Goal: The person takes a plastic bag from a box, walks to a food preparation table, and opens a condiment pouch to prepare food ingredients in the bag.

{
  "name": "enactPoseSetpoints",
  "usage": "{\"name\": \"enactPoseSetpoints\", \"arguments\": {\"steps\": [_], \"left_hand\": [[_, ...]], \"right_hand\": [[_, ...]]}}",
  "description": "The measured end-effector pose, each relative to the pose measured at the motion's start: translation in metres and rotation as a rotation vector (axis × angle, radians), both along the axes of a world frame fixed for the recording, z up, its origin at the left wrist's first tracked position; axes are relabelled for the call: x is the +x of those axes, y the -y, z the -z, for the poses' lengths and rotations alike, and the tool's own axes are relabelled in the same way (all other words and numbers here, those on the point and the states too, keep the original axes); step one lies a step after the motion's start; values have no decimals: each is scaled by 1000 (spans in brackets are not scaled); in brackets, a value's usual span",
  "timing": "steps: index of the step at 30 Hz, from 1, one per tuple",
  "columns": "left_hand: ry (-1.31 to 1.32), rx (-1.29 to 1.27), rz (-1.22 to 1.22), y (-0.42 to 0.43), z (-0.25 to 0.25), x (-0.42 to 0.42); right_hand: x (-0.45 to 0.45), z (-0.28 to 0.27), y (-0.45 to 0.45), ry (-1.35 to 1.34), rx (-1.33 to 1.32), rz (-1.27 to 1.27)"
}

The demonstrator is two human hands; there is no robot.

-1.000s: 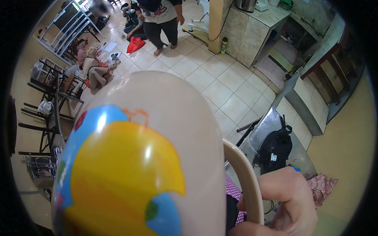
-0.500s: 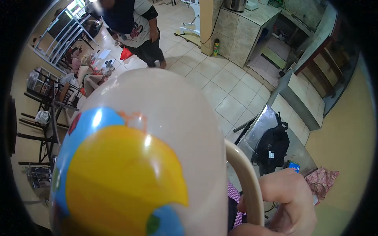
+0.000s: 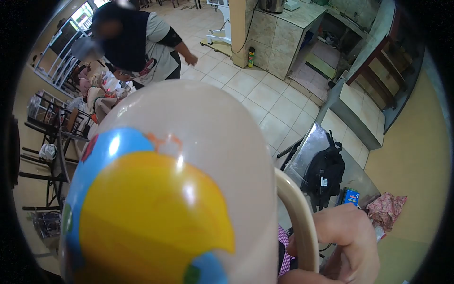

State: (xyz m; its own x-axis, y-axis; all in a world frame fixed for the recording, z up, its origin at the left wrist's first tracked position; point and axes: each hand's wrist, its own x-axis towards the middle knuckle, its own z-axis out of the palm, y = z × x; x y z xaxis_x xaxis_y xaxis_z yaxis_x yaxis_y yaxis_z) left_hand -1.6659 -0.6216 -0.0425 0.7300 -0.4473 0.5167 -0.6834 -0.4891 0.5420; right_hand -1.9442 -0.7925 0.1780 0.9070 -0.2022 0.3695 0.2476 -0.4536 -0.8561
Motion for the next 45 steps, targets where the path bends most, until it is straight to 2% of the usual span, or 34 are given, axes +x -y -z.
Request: {"name": "enactPoseSetpoints", "arguments": {"steps": [2,6,8,9,11,12,14,15,17,21,23,24,26,29,33,35,42,45], "left_hand": [[-3,0,9,1,-1,-1],[-18,10,21,2,1,0],[-11,1,39,3,3,1],[-3,-7,53,4,3,2],[7,0,58,5,2,1],[17,9,57,5,2,2],[30,-2,75,6,4,3],[42,-12,89,7,5,3],[30,-18,100,8,5,4],[4,-7,115,10,5,4],[30,-25,130,12,7,5],[54,-41,139,13,8,6],[43,-32,149,15,8,6],[6,-17,171,19,6,6],[23,-50,223,27,9,9],[34,-55,249,33,12,11],[29,-21,343,56,10,14],[9,-22,408,70,14,14]], "right_hand": [[9,15,-5,323,2,52],[13,12,-4,302,-55,71],[21,22,6,571,-208,-87],[17,20,0,572,-212,-83],[7,10,-19,311,-78,162],[10,4,-15,313,-80,167],[17,-5,-3,369,-381,-39],[17,1,-5,370,-384,-33],[20,20,-12,588,-231,137],[6,12,-17,517,-235,195],[-7,0,-13,124,-220,102],[-2,4,-11,124,-222,110],[16,14,-5,602,-363,13],[12,-4,-19,438,-467,106],[7,10,-9,592,-518,19],[1,10,-24,514,-331,182],[-9,7,-35,473,-333,302],[-9,6,-42,501,-433,356]]}}
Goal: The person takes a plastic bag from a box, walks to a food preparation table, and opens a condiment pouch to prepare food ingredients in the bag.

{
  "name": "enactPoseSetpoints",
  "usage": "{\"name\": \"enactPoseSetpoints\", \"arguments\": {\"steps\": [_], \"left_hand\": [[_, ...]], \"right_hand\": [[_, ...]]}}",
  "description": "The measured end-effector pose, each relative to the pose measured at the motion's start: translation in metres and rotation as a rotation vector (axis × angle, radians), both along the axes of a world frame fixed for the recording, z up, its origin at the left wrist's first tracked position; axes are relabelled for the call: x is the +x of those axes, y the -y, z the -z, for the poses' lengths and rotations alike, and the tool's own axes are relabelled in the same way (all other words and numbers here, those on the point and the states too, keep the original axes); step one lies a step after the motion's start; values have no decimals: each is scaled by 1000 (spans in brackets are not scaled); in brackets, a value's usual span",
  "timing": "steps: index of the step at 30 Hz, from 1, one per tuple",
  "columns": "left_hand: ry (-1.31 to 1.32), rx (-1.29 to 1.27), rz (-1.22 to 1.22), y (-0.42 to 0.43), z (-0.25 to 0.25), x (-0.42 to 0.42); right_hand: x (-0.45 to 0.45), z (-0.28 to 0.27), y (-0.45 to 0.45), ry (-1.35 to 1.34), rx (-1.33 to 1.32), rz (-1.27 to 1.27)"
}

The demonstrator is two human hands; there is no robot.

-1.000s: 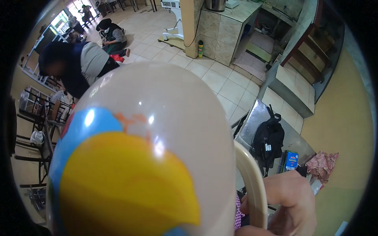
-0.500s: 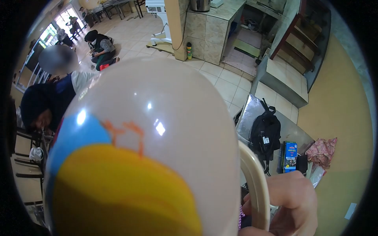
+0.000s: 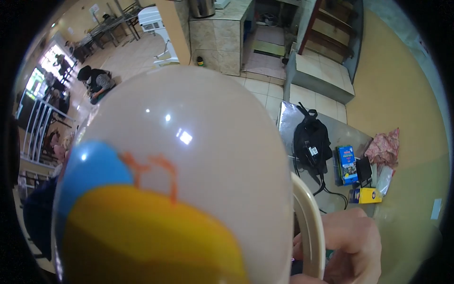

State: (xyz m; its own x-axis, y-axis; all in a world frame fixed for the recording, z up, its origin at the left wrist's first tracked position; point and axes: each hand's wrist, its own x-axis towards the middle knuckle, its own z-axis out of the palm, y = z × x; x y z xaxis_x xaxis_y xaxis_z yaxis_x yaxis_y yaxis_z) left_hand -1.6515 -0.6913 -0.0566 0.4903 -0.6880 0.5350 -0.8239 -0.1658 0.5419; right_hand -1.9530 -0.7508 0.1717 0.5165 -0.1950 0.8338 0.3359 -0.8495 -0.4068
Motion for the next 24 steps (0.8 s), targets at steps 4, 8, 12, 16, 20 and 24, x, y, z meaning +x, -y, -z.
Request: {"name": "enactPoseSetpoints", "arguments": {"steps": [4,8,12,16,20,24], "left_hand": [[1,0,95,22,6,-3],[19,10,203,25,12,-29],[-59,140,314,51,28,-50],[-10,161,464,80,47,-78],[-454,197,651,107,55,-101],[-29,398,670,119,91,-120]], "right_hand": [[-9,9,-3,-71,127,114],[-47,18,-23,-163,131,131],[-45,14,-37,-270,415,374],[-44,29,7,-241,467,218],[-82,12,34,-858,678,371],[-106,91,53,-357,832,561]]}}
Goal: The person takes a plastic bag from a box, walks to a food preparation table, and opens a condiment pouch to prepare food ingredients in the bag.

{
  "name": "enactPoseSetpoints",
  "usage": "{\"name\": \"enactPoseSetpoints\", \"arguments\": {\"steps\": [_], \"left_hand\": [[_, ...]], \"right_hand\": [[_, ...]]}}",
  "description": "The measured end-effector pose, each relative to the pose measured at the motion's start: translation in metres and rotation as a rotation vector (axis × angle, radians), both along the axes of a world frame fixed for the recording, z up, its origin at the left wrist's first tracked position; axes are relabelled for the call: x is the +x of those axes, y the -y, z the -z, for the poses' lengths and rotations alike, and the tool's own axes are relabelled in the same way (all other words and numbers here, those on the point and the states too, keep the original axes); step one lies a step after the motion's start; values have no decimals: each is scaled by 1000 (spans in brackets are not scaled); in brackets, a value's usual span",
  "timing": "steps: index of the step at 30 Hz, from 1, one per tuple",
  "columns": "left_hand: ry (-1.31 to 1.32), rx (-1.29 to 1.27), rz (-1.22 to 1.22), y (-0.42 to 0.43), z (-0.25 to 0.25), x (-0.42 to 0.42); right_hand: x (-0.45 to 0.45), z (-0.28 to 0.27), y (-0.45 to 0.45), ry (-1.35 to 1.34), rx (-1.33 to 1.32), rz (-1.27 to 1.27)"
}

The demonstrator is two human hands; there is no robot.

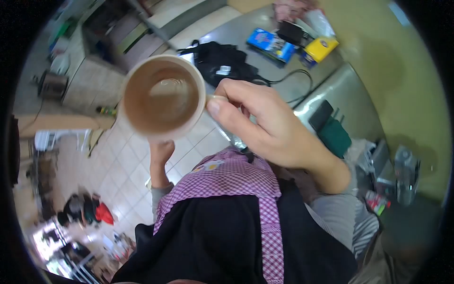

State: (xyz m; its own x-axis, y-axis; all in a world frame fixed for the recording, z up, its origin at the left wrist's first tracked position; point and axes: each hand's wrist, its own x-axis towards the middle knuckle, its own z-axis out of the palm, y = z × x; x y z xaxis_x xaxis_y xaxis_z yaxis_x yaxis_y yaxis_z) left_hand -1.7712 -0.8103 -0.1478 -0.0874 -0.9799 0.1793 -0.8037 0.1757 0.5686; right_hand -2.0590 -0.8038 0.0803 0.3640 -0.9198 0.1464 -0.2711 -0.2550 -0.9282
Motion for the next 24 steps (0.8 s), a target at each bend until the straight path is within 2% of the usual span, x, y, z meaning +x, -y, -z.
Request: {"name": "enactPoseSetpoints", "arguments": {"steps": [1,4,6,7,9,10,12,16,18,20,24], "left_hand": [[-18,38,6,3,8,-4],[-20,64,18,7,18,1],[28,74,-19,26,31,-11],[37,79,-19,32,32,-12],[41,52,-14,43,27,-20],[48,18,-4,51,23,-23],[27,4,-37,62,17,-31],[-1,-33,-7,75,8,-27],[-10,-17,-11,82,16,-5],[27,-67,-57,88,21,30],[8,-41,-159,98,26,125]], "right_hand": [[-10,21,4,-16,-69,68],[-40,76,5,-47,-2,238],[-76,134,21,-30,74,469],[-86,149,25,-32,70,463],[-101,174,29,-146,68,625],[-108,184,31,-144,70,603],[-116,196,38,-379,44,680],[-110,216,49,-415,96,654],[-95,227,56,-374,100,623],[-57,215,67,-290,195,649],[13,229,97,-180,164,579]]}}
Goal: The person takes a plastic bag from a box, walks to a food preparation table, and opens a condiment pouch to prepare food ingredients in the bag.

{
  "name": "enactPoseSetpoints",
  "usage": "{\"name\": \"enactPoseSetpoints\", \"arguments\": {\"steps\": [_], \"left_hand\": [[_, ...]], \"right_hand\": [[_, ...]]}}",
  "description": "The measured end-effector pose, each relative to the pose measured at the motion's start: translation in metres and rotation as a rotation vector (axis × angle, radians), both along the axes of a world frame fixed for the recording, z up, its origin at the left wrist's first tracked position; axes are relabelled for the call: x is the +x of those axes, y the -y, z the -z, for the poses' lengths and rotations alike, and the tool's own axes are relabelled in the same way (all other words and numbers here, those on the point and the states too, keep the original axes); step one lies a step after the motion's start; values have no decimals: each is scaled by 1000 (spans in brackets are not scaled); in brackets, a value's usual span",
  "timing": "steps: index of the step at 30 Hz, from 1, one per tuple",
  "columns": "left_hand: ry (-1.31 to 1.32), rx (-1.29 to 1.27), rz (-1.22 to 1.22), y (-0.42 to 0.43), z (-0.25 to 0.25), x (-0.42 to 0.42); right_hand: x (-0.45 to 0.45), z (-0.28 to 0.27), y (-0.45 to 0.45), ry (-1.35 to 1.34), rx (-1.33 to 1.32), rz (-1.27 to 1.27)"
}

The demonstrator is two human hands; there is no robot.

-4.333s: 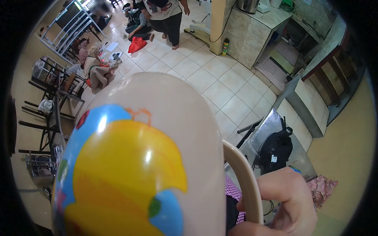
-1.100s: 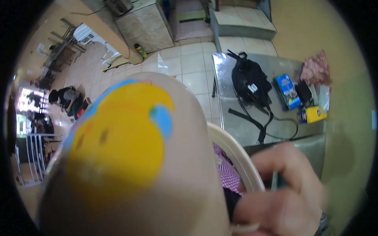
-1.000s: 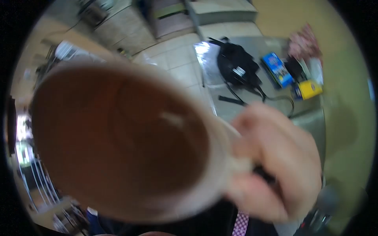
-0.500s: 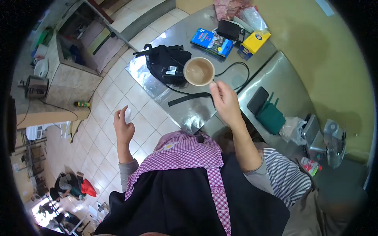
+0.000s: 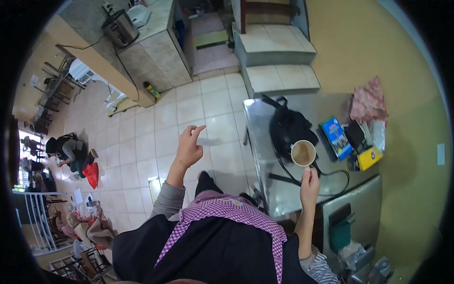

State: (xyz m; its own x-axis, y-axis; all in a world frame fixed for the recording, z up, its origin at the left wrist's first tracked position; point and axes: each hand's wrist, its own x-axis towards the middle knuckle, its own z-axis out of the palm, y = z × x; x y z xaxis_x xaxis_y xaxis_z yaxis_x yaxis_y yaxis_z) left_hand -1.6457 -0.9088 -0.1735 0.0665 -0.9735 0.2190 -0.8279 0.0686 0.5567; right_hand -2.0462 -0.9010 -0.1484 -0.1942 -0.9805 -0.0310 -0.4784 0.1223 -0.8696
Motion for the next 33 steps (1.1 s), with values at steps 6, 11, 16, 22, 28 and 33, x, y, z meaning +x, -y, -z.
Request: {"name": "enactPoseSetpoints", "arguments": {"steps": [6,11,16,22,28,33], "left_hand": [[98,-22,-241,3,18,194],[159,-40,-421,-28,10,304],[135,86,-585,-46,35,359],[44,136,-566,10,63,388],[78,104,-652,100,31,438],[99,99,-752,163,16,480]], "right_hand": [[153,2,65,198,130,-3],[259,14,120,307,135,-155],[350,7,166,359,224,-213],[429,23,240,342,253,-317],[506,40,359,242,245,-473],[574,49,459,171,203,-618]]}}
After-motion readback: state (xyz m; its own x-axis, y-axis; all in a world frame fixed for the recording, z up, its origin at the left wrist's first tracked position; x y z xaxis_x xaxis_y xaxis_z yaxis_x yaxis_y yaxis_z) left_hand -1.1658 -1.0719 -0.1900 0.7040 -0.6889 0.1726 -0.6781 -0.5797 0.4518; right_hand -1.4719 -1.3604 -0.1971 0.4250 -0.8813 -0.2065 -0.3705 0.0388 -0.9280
